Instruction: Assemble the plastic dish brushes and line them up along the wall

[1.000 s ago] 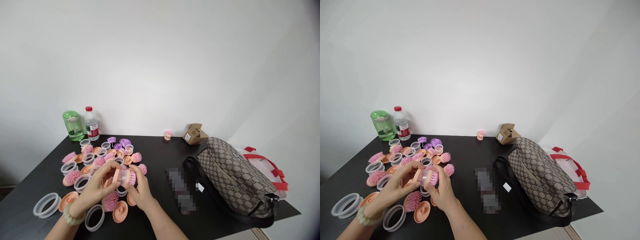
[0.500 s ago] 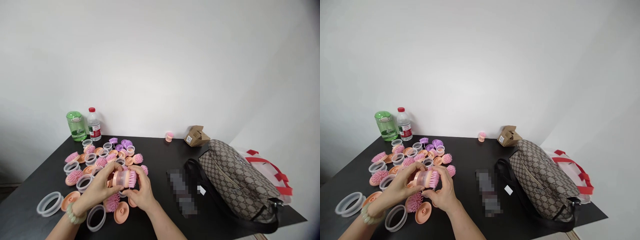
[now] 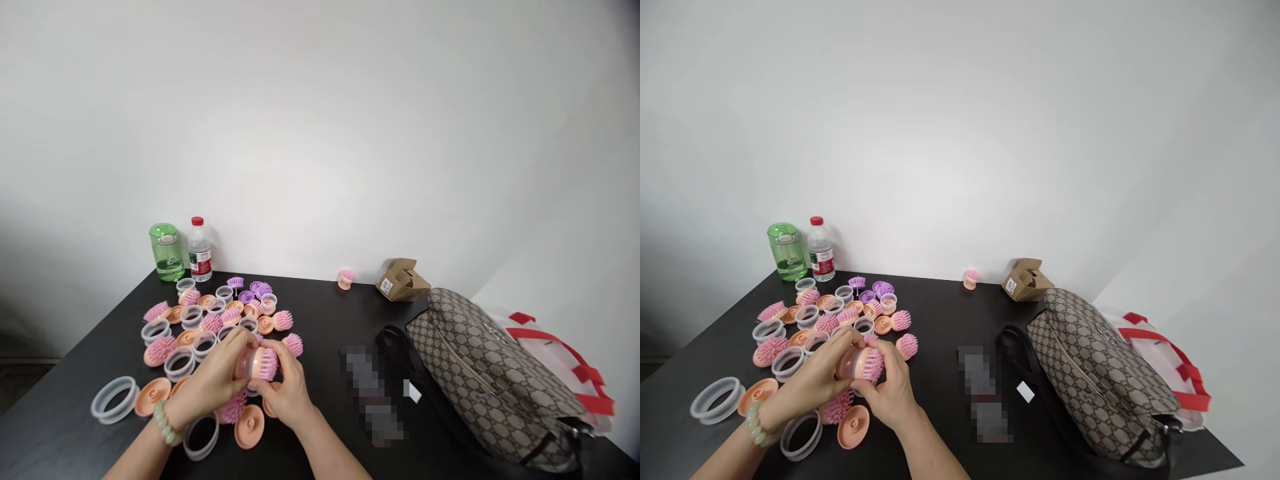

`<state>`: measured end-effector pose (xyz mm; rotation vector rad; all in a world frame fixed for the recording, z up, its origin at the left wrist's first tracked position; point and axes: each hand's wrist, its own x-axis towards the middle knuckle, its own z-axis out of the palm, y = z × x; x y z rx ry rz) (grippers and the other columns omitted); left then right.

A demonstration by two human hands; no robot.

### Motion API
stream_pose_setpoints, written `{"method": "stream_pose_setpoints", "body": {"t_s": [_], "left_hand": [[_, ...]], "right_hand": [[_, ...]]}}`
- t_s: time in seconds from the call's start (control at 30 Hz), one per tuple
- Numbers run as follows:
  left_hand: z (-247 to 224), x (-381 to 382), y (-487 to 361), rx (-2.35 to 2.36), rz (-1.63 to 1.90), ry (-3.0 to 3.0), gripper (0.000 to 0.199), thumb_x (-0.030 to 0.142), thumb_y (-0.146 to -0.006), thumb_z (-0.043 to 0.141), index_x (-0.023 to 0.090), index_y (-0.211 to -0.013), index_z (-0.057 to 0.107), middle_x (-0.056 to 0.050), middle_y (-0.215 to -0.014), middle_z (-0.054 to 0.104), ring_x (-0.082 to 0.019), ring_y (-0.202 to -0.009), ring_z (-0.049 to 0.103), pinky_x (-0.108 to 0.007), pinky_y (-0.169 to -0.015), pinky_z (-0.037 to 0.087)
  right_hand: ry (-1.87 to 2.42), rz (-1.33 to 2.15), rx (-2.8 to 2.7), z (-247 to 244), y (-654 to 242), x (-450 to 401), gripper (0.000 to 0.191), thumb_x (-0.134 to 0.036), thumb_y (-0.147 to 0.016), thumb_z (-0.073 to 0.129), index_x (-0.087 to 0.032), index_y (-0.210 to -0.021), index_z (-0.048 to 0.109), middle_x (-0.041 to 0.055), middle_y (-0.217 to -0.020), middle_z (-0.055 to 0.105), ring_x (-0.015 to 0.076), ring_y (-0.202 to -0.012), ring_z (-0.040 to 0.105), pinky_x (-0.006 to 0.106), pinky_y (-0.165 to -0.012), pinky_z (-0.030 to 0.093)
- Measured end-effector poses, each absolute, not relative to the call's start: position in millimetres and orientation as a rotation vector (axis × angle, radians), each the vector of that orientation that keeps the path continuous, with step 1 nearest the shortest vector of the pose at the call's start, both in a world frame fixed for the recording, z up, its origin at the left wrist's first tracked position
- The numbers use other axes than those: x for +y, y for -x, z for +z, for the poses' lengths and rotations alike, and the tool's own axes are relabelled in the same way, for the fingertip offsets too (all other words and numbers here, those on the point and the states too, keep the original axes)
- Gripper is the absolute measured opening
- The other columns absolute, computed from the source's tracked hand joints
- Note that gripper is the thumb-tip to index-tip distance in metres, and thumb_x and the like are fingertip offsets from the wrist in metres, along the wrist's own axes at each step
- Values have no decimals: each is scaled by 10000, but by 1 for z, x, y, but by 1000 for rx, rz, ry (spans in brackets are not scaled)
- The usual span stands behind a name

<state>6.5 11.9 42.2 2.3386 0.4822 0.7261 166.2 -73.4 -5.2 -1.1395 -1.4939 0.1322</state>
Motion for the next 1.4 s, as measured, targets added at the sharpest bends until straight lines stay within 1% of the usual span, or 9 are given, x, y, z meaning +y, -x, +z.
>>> {"method": "stream_pose_setpoints", "body": {"t_s": [0.13,0.27,0.47,0.63,0.73,0.97,1.17,1.27,1.4], "left_hand": [[45,11,-6,505,714,-2314,423,8,-662,508,238,-1016,481,-15,-1026,544,-213,-950,535,-335,-808,451],[52,9,-3,551,683,-2262,396,64,-668,604,235,-1007,490,-2,-1007,561,-203,-905,536,-329,-799,444],[50,8,-4,569,756,-2334,428,21,-630,580,232,-991,490,-19,-1041,553,-210,-932,519,-325,-807,439],[40,7,-7,530,776,-2445,473,-25,-678,484,239,-1070,499,-48,-1081,526,-228,-994,518,-342,-836,443],[37,10,-7,513,754,-2418,406,15,-725,524,238,-1063,509,-45,-1062,535,-231,-989,530,-342,-835,447],[48,20,1,550,577,-2222,326,212,-719,714,228,-1012,569,-19,-993,622,-230,-916,581,-311,-792,454],[55,30,14,411,361,-1870,344,403,-761,713,220,-1048,661,-31,-984,660,-236,-880,594,-295,-756,470],[53,32,19,393,394,-1736,432,437,-755,731,246,-1134,649,-46,-1043,658,-262,-940,600,-324,-798,488],[48,31,23,443,477,-1610,544,428,-733,776,285,-1228,600,-74,-1215,611,-311,-1149,555,-363,-905,486]], "right_hand": [[1079,67,-1544,-3,-166,-74,480,-413,-853,709,-275,-1281,542,80,-1164,690,260,-1085,659,412,-942,548],[1058,94,-1574,-7,-169,-75,441,-351,-890,675,-298,-1305,537,99,-1286,644,286,-1215,600,464,-1010,511],[1057,381,-1416,-29,-175,-69,762,-542,-820,707,-258,-1446,380,153,-1345,589,313,-1195,621,440,-936,565],[1235,387,-1378,-28,-174,-69,601,-298,-790,730,-259,-1341,492,97,-1206,672,281,-1100,668,417,-945,550],[1223,348,-1394,-19,-172,-70,599,-222,-727,762,-267,-1278,530,69,-1200,673,266,-1108,656,405,-971,531],[1021,223,-1580,9,-171,-75,505,-210,-784,747,-282,-1248,562,54,-1156,676,232,-1085,641,374,-950,525],[851,147,-1659,22,-172,-81,432,-130,-836,679,-318,-1205,558,45,-1156,681,228,-1104,626,399,-946,517],[910,155,-1571,19,-175,-81,425,-157,-806,718,-304,-1175,565,55,-1176,654,236,-1101,619,393,-930,516],[1015,236,-1376,9,-178,-77,409,-300,-792,735,-265,-1168,577,68,-1119,634,250,-1041,628,397,-902,518]]}}
